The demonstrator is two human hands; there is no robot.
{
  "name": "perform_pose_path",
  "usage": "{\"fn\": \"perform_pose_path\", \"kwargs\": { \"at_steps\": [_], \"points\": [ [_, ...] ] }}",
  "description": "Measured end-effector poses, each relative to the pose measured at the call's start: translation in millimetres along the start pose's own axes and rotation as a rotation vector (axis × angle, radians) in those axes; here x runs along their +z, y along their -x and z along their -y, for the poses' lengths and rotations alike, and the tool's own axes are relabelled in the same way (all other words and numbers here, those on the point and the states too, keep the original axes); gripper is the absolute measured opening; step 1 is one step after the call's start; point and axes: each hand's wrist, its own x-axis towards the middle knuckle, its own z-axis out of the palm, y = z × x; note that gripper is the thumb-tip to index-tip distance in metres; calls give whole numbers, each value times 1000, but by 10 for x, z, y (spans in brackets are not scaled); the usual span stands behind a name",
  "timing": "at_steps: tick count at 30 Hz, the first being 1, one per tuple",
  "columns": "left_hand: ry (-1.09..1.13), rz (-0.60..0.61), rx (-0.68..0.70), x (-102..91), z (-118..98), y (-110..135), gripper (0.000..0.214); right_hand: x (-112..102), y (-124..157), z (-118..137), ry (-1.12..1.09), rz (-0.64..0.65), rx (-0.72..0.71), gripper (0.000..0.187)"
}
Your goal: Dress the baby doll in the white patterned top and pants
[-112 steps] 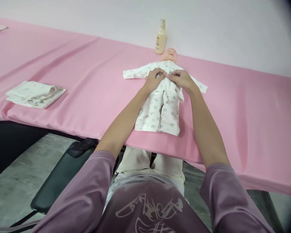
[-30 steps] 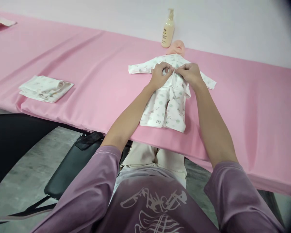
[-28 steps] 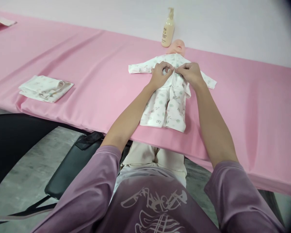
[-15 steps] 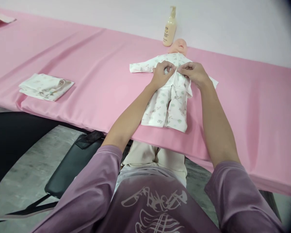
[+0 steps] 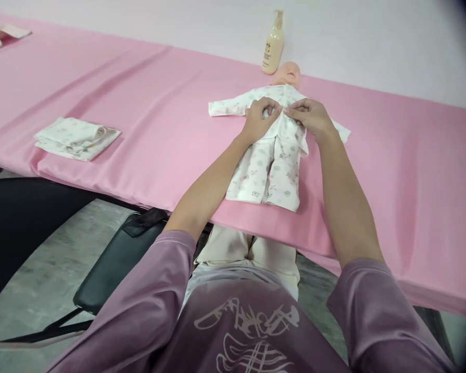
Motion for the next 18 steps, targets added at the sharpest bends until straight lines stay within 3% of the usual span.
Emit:
{"fn": "perform_pose_path", "kwargs": {
  "at_steps": [7, 18],
  "points": [
    [18, -19, -7, -5, 11, 4, 94, 21, -18, -11, 60, -23, -6, 34],
    [39, -13, -49, -2, -20, 19, 100, -19, 23, 5, 73, 24, -26, 28]
  ]
}}
